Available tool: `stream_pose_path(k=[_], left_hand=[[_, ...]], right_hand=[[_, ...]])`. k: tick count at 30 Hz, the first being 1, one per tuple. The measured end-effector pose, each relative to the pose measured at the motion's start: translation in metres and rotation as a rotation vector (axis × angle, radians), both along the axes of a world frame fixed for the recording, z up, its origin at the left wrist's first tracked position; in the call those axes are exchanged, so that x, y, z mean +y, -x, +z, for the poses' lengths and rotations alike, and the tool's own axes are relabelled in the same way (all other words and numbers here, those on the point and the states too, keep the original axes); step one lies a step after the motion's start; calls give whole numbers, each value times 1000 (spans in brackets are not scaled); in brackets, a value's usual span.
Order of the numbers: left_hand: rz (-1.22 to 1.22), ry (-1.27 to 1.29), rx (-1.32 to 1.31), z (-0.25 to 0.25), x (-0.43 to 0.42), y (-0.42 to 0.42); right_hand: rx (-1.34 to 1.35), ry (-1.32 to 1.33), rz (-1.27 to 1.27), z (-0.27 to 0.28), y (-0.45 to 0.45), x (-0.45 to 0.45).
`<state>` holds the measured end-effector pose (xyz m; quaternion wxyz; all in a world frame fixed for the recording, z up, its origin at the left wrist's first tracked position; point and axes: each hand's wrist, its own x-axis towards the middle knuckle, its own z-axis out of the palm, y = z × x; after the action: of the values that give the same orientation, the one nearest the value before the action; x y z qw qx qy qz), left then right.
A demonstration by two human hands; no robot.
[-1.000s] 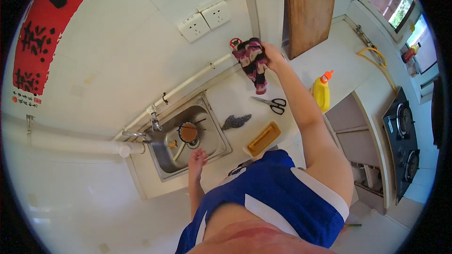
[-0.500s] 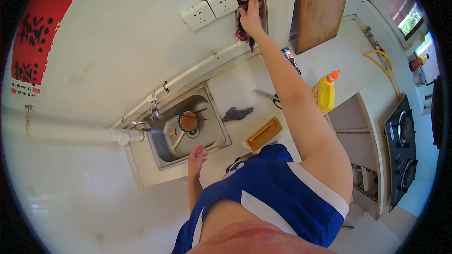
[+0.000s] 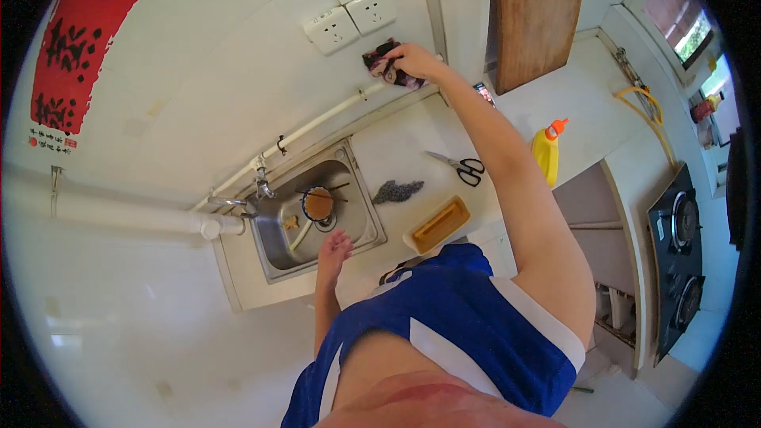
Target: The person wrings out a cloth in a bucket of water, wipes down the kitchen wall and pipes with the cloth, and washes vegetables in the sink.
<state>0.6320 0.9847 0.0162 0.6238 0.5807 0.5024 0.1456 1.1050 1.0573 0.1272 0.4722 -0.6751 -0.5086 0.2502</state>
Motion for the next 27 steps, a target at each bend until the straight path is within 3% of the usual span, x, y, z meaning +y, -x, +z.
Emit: stream_pose_path(k=[2,5,8,9,11,12,13,15,17,19,20,21,23,25,27], left_hand=[[41,11,17,6,-7,0],[101,38,34,5,-13,7],[146,63,45,1,-18,10],[166,70,62,0,-19,10],[182,62,39,-4,-25,9],[190,52,11,-5,-27,9],[190,53,18,-8,-29,8],[187,110,22,-10,-31,12],[172,122,13,-10,-26,21],[140,141,2,-16,-22,33],[125,153,35,-21,-13,38],[112,165,68,-26,-3,43],[35,121,35,-24,19,50],[-31,89,4,-23,39,55],[-23,75,-29,-20,60,56]], right_hand=[[114,-118,45,-10,-1,0],[201,-328,-91,-19,-4,3],[-474,-585,-229,-36,6,12],[-468,-585,-221,-47,15,19],[-787,-278,-230,-58,44,31],[-921,-230,-399,-56,61,34],[-914,-226,-399,-63,71,45],[-922,37,-514,-85,90,64],[-812,42,-531,-87,91,63],[-1001,-60,-180,-86,77,58],[-755,-211,-210,-86,75,64],[-763,-205,-231,-87,75,66],[113,-131,-55,-79,93,62],[565,-175,71,-86,136,60],[681,-206,129,-71,186,43]])
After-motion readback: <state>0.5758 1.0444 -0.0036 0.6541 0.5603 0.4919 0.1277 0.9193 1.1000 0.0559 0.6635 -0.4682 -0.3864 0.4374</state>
